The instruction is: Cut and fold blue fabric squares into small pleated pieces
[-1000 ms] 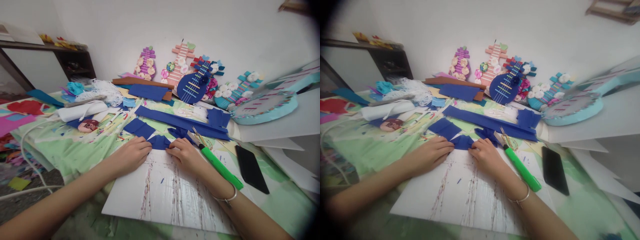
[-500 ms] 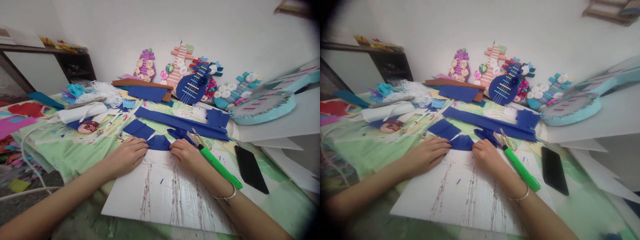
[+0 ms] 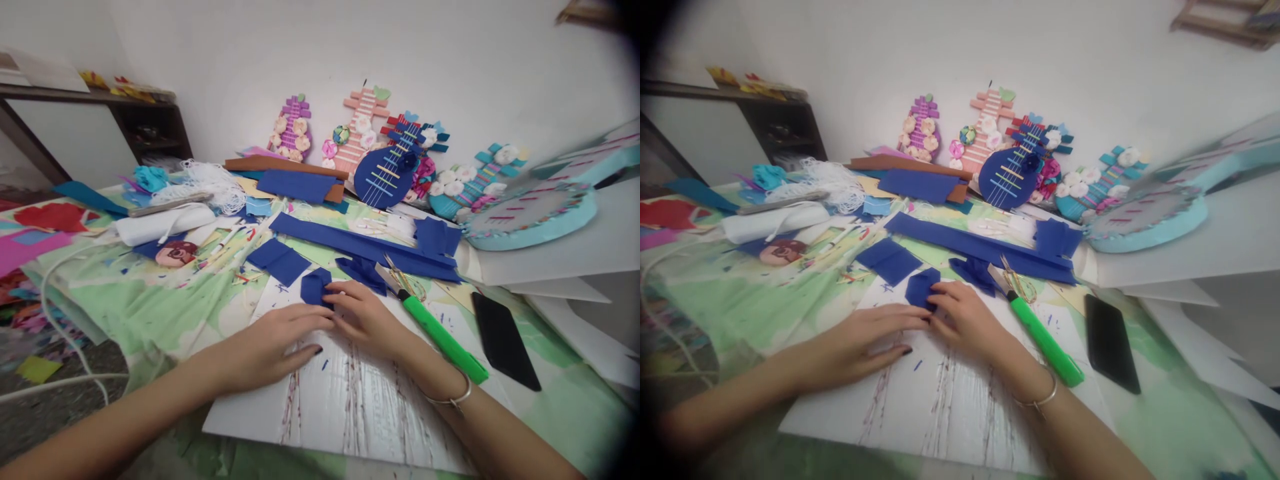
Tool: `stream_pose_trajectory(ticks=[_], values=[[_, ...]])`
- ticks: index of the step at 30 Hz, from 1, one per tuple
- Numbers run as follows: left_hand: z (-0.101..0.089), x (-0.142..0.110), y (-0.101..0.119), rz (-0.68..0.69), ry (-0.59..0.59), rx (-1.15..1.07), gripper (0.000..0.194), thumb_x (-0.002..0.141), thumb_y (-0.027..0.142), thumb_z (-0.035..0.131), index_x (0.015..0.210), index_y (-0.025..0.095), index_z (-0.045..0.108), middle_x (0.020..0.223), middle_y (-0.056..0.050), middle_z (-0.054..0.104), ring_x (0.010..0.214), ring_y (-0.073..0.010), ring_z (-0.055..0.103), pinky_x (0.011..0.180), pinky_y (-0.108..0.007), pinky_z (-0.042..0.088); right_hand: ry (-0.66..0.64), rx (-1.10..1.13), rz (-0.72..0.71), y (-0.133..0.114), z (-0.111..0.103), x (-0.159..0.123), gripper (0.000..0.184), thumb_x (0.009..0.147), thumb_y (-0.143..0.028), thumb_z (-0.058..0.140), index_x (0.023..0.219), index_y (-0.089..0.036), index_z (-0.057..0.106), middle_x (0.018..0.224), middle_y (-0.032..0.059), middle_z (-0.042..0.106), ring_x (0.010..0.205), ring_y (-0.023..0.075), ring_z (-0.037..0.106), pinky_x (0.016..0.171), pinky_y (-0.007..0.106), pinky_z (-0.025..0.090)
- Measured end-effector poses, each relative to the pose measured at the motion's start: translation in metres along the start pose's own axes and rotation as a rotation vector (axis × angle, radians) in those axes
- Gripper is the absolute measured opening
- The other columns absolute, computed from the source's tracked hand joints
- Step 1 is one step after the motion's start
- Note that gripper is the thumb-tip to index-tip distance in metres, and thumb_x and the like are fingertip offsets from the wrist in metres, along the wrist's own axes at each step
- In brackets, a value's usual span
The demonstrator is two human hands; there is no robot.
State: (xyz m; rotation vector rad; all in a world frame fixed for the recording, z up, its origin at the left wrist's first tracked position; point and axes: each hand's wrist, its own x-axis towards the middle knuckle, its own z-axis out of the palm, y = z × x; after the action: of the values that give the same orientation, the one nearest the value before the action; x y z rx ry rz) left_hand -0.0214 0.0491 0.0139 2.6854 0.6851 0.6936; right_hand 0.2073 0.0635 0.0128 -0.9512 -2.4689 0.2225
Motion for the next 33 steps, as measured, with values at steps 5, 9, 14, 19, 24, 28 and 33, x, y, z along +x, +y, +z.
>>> stream_pose_trajectory(ticks=[5,9,14,19,24,28,33], values=[[-0.002,0.01,-0.04,0.043,0.08,0.284,0.024,0.091,0.012,0.044,0.107,0.014,0.063,0.117,-0.011,0.065,0.11,-0.0245,0.058,0.093,-0.042,0.047,0.013,0.109,0.079,0.008,-0.006,0.001,0.011,0.083,-0.021,0.06,0.091,-0.017,0.066,0.103,0.0114,0.068,0.1,0.0209,0.062,0.089,0.039,0.051],[-0.003,0.024,-0.054,0.133,0.036,0.443,0.018,0.092,0.014,0.048,0.102,0.014,0.064,0.124,-0.015,0.059,0.119,-0.0282,0.05,0.094,-0.046,0.044,0.038,0.174,0.165,0.013,-0.008,0.001,0.009,0.083,-0.017,0.057,0.077,-0.018,0.062,0.1,0.0082,0.069,0.092,0.0181,0.064,0.083,0.036,0.052],[-0.002,0.038,-0.048,0.244,-0.145,0.498,0.011,0.091,0.012,0.051,0.093,0.015,0.062,0.108,-0.009,0.064,0.102,-0.0217,0.056,0.09,-0.037,0.042,0.039,0.214,0.186,0.017,-0.008,0.0,0.004,0.082,-0.015,0.057,0.08,-0.019,0.059,0.099,0.0076,0.069,0.093,0.0182,0.064,0.084,0.036,0.05],[0.007,0.038,-0.049,0.15,-0.043,0.519,0.015,0.091,0.011,0.045,0.087,0.014,0.06,0.082,-0.006,0.063,0.082,-0.0204,0.056,0.077,-0.034,0.041,0.141,0.099,0.094,0.014,-0.01,-0.001,0.023,0.079,-0.023,0.065,0.099,-0.019,0.056,0.114,0.0113,0.061,0.109,0.0237,0.054,0.094,0.043,0.043],[0.012,0.037,-0.045,0.026,0.087,0.428,0.019,0.091,0.015,0.041,0.084,0.013,0.059,0.076,-0.006,0.06,0.076,-0.0194,0.054,0.072,-0.033,0.042,0.118,-0.18,-0.007,0.004,-0.004,0.001,0.024,0.078,-0.021,0.065,0.1,-0.017,0.056,0.109,0.0122,0.062,0.102,0.0271,0.05,0.086,0.044,0.041],[0.014,0.04,-0.04,-0.011,0.117,0.404,0.021,0.089,0.015,0.039,0.082,0.014,0.059,0.074,-0.006,0.059,0.071,-0.0195,0.054,0.068,-0.034,0.042,0.126,-0.325,-0.01,0.003,0.001,0.003,0.009,0.086,-0.013,0.055,0.09,-0.018,0.061,0.095,0.0099,0.065,0.09,0.0234,0.051,0.077,0.037,0.04],[0.011,0.039,-0.04,0.034,0.119,0.354,0.016,0.09,0.024,0.047,0.089,0.014,0.06,0.081,-0.008,0.061,0.081,-0.0214,0.055,0.076,-0.036,0.044,0.193,-0.232,0.038,0.01,0.001,0.002,0.017,0.09,-0.013,0.047,0.08,-0.018,0.06,0.082,0.008,0.064,0.082,0.0207,0.051,0.074,0.034,0.043]])
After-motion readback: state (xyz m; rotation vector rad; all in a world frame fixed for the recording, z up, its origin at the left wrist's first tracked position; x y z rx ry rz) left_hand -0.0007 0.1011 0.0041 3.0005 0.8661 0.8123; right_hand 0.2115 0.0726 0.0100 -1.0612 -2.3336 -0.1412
